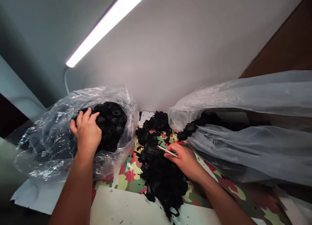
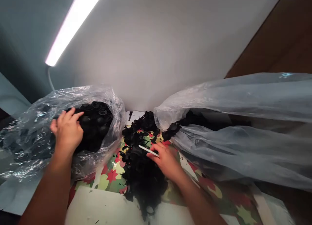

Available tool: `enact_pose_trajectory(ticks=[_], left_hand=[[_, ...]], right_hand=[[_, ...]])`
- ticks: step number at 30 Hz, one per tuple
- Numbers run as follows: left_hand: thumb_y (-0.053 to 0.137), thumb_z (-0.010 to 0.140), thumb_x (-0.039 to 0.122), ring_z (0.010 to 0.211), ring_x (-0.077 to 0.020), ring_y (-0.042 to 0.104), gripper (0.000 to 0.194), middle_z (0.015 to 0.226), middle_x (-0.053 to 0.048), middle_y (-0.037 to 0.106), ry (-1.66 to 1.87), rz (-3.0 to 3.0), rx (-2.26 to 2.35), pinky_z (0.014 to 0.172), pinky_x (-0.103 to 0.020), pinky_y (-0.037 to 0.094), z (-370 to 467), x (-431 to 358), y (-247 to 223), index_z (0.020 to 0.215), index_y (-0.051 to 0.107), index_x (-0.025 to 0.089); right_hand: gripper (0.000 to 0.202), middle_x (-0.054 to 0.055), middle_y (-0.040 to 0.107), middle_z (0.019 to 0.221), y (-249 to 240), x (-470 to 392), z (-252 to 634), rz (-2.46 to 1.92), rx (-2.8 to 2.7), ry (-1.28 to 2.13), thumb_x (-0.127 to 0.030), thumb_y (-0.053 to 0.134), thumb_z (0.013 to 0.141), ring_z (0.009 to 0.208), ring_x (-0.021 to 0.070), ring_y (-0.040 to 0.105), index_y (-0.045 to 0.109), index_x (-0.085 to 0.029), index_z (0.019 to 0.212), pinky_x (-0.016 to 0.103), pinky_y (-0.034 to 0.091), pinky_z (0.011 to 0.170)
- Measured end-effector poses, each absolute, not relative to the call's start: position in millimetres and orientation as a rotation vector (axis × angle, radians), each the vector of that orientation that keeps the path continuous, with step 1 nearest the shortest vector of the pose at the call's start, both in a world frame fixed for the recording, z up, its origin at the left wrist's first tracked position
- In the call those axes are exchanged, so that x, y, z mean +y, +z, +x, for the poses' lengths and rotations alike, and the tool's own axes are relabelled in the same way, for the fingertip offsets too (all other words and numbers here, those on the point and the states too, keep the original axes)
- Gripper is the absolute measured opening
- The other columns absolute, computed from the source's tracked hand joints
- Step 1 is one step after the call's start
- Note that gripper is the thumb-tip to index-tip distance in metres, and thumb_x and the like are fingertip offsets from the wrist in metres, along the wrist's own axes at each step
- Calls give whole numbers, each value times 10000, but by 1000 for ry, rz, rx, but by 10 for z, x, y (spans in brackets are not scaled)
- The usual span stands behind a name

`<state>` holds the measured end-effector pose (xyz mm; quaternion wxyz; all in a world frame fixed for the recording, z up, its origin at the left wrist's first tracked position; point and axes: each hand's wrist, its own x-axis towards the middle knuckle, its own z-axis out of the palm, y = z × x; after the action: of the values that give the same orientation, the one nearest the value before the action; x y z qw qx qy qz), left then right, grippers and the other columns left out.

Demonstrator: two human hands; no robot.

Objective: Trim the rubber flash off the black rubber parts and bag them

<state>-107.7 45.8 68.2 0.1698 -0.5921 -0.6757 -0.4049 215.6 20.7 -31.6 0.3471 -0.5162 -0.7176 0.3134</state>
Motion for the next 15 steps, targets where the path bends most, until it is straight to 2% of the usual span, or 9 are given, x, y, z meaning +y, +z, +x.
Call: enact_pose_trajectory(ticks=[3, 7, 11, 13, 15], left_hand=[[545, 932, 198, 1453, -435, 346, 224, 1461, -157, 576, -1102, -1677, -1868, 1142, -695, 128, -1049, 456, 698, 1058, 730, 200], [555, 971, 319, 1396, -423, 435, 223, 1323, -120, 680, -1088, -1743, -1847, 1130, -724, 122, -1003, 443, 743, 1063, 703, 180], [546, 977, 329, 1404, -392, 441, 267, 1318, -157, 673, -1132, -1697, -1731, 1179, -650, 119, -883, 445, 793, 1072, 705, 136], [560, 959, 303, 1355, -359, 495, 227, 1266, -137, 693, -1229, -1792, -1652, 1180, -588, 202, -703, 421, 765, 1051, 716, 167], [570, 935, 289, 1185, -321, 603, 200, 1143, -118, 728, -1379, -2059, -1646, 1072, -497, 390, -444, 362, 667, 1024, 724, 197]], right_hand=[[286, -14, 612, 708, -256, 215, 2162, -1342, -1770, 894, -483, 632, 830, 686, 183, 545, 616, -235, 688, 269, 406, 651], [313, -40, 583, 663, -217, 227, 2175, -1289, -1584, 1030, -525, 645, 834, 611, 145, 518, 646, -220, 761, 237, 409, 593], [357, -46, 540, 627, -188, 224, 2148, -1249, -1437, 1129, -565, 680, 796, 575, 130, 474, 636, -212, 771, 228, 379, 545], [388, -66, 471, 582, -169, 220, 2112, -1233, -1346, 1200, -588, 696, 770, 524, 110, 406, 614, -209, 765, 215, 319, 491], [430, -98, 367, 536, -154, 214, 2067, -1193, -1237, 1287, -619, 714, 740, 468, 88, 309, 574, -212, 753, 206, 239, 443]])
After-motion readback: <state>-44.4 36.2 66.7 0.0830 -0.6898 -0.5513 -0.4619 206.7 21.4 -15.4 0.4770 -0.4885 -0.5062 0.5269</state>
